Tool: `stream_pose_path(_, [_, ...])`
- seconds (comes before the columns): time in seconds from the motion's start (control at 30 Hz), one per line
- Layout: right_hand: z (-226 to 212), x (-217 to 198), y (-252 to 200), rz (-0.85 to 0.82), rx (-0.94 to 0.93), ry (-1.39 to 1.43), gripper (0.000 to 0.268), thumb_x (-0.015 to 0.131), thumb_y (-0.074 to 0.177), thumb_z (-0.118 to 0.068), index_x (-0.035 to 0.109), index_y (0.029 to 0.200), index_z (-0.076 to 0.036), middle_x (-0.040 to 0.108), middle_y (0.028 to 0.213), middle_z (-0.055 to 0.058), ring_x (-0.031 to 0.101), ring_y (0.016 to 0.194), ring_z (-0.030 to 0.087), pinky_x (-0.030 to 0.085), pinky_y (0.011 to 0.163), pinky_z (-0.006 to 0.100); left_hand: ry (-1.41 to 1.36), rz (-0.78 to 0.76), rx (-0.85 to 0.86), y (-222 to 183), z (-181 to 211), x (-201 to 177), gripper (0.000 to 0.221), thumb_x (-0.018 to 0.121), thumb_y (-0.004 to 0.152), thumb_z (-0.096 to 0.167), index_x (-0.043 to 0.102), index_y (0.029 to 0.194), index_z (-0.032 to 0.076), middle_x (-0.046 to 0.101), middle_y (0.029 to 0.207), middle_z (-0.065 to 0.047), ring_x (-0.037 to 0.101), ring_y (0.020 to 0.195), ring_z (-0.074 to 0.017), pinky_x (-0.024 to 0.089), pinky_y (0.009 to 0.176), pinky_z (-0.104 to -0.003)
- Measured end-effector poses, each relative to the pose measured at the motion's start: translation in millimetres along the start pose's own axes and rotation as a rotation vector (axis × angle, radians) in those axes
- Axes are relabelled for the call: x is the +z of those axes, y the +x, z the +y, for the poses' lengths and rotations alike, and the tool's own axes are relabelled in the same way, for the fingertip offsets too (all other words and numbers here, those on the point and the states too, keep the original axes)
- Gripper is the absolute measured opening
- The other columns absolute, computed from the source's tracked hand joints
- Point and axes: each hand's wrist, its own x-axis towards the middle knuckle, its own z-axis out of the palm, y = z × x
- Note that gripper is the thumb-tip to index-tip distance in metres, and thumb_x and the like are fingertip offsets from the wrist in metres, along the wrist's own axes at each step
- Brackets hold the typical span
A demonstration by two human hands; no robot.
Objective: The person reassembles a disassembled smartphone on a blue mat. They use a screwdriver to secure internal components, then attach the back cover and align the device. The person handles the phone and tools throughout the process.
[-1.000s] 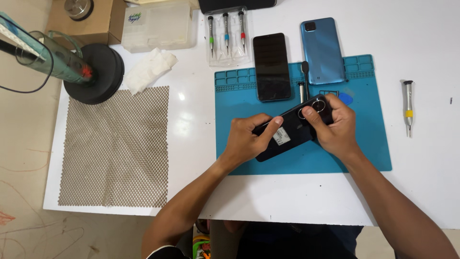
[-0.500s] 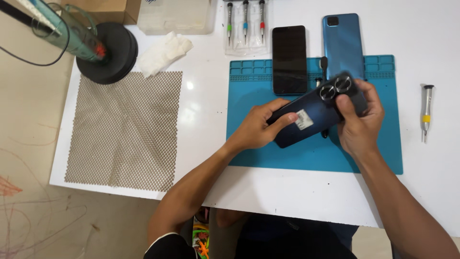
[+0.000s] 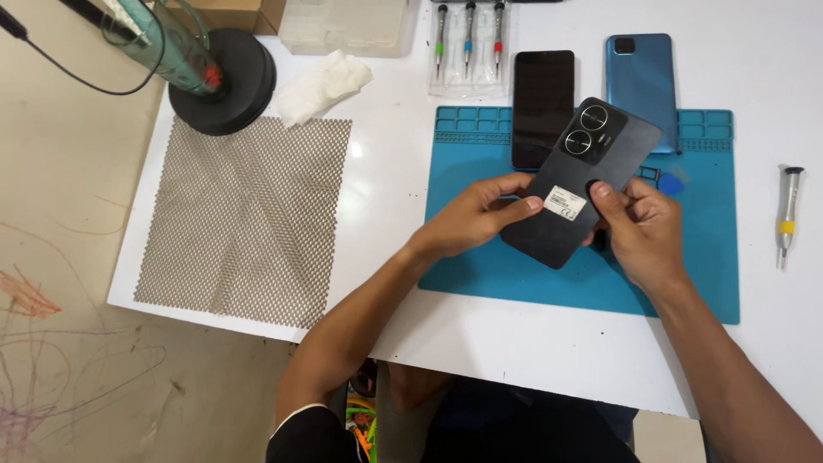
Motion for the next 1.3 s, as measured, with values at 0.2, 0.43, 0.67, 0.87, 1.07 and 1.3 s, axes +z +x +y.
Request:
stream_pose_path(0.2, [2,1,0,-0.108,-0.051,0.018,0.028,0.054,0.107,-0.016,0.06,0.125,0.005,0.073,0.099,0.017,0.073,0.084,0.022,0.062,0.068,0.033,0.012,0.03,0.093,-8,9,-49,0.025,0.069,0.106,0.019,0.07,0.122,0.001,0.072,0.111,-0.008,0.067,0.101,-0.0163,0.057,0.094,-0.032])
stream_pose_path(0.43, [1,3,0,-0.104,-0.084,-0.105,0.022,0.055,0.107,-0.008,0.062,0.123,0.004,0.073,0.098,0.018,0.074,0.085,0.023,0.063,0.07,0.035,0.147,0.286,-0.13,-37,33,-125,0.03,0.073,0.088,0.015,0.058,0.111,0.004,0.071,0.102,-0.013,0.072,0.087,-0.019,0.064,0.068,-0.032])
stream_pose_path(0.67, [4,3,3,-0.094,-0.148,-0.152,0.017,0.059,0.106,-0.008,0.065,0.118,0.003,0.073,0.094,0.015,0.074,0.083,0.02,0.064,0.069,0.032,0.149,0.353,-0.23,-40,20,-142,0.031,0.075,0.088,0.013,0.06,0.113,0.0,0.07,0.097,-0.017,0.072,0.084,-0.0199,0.065,0.07,-0.032])
stream_pose_path(0.87, [7,4,5,-0.045,-0.266,-0.249,0.014,0.063,0.107,-0.009,0.068,0.113,0.001,0.073,0.092,0.013,0.074,0.081,0.018,0.063,0.068,0.03,0.319,0.434,-0.282,-43,25,-134,0.038,0.077,0.085,0.015,0.066,0.116,-0.004,0.072,0.087,-0.011,0.073,0.076,-0.0182,0.063,0.066,-0.029])
stream_pose_path(1.07, [9,4,5,-0.041,-0.364,-0.322,0.013,0.065,0.107,-0.01,0.069,0.112,0.001,0.073,0.09,0.012,0.074,0.08,0.017,0.063,0.067,0.028,0.456,0.475,-0.256,-48,31,-133,0.044,0.083,0.08,0.017,0.072,0.116,-0.005,0.068,0.079,-0.003,0.068,0.07,-0.0112,0.061,0.062,-0.025])
stream_pose_path(1.3, [4,-7,11,0.028,-0.454,-0.388,0.011,0.065,0.109,-0.008,0.069,0.111,0.002,0.073,0.09,0.012,0.075,0.082,0.017,0.063,0.069,0.027,0.527,0.51,-0.281,-49,39,-129,0.059,0.087,0.075,0.017,0.065,0.126,-0.003,0.067,0.076,0.0,0.066,0.065,-0.0089,0.058,0.057,-0.024])
